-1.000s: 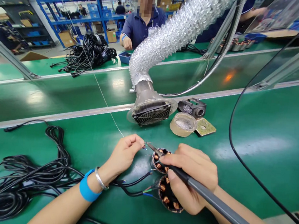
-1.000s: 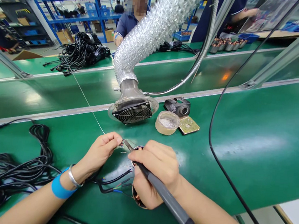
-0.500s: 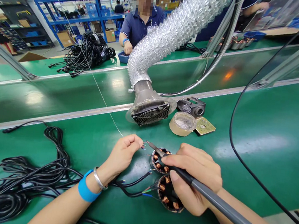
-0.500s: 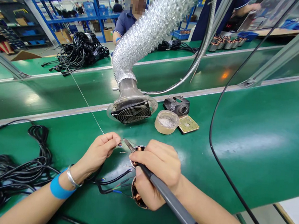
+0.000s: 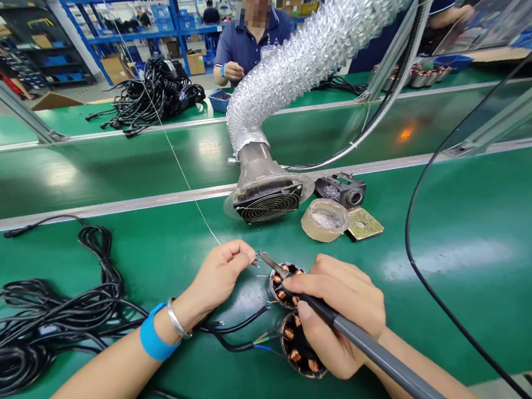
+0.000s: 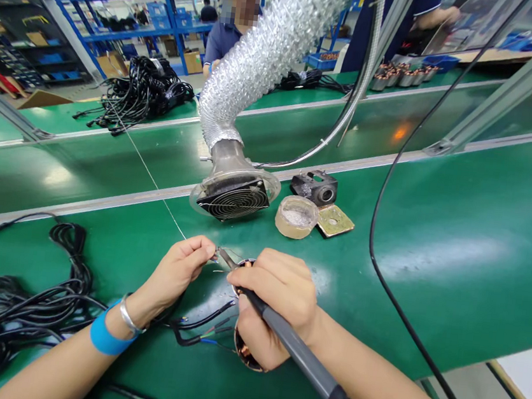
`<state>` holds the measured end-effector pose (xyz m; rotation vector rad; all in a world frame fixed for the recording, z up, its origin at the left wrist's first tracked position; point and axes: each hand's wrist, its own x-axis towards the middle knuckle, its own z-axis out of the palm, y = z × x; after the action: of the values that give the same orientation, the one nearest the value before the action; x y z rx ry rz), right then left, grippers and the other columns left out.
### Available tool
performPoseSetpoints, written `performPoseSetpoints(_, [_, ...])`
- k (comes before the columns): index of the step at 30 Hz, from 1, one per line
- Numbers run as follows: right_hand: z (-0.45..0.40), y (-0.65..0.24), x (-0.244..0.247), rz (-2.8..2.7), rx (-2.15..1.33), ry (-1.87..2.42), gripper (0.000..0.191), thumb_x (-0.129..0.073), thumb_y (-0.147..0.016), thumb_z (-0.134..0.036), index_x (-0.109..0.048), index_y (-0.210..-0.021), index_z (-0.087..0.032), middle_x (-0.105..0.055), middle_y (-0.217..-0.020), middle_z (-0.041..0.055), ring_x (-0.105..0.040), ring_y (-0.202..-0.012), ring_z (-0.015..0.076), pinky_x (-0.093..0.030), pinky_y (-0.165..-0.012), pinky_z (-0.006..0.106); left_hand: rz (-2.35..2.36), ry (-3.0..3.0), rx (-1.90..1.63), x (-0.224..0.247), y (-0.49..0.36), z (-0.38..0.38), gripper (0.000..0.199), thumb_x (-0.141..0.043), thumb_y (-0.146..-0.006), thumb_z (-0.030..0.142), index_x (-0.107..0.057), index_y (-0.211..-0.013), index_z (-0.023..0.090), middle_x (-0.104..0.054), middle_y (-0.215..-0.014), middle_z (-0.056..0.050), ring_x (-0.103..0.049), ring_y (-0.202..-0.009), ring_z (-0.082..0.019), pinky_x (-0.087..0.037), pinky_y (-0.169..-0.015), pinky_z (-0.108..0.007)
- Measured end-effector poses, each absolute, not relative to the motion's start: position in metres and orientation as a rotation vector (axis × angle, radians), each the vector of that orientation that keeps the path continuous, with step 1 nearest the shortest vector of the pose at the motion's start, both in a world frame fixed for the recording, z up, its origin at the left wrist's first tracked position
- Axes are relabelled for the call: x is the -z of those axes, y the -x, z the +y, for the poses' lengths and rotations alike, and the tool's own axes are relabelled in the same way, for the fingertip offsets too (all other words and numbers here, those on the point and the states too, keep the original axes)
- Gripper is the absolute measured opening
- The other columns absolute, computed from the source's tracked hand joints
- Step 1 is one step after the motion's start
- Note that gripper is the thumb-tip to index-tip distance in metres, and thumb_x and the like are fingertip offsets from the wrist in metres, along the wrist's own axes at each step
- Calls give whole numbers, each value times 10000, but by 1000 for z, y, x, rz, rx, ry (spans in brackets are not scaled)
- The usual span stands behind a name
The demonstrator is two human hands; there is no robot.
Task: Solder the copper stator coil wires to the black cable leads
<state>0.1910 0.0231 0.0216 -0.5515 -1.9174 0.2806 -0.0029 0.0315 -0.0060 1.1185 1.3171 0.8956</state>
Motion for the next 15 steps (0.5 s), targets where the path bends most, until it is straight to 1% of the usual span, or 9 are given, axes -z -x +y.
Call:
performPoseSetpoints(8, [22,-196,-21,-1892,-310,563,283,-502,-761,-102,-636,-986,-209,-555,-621,6,-449,-482,153,-351,-468,311,1312,-1102,-905,8,3,31,261,-611,-788,425,-535,-680,199,-294,-507,86,-264,-494,-97,-232,-514,-236])
performPoseSetpoints(15, [21,-200,-18,-1905,-320,585,304,-518,-759,-102,-633,-1016,-217,-559,-639,10,-453,-498,154,-359,-463,324,1307,-1091,-901,8,4,31,275,-609,-805,425,-518,-676,200,-277,-509,89,-229,-487,-92,-215,-510,-238])
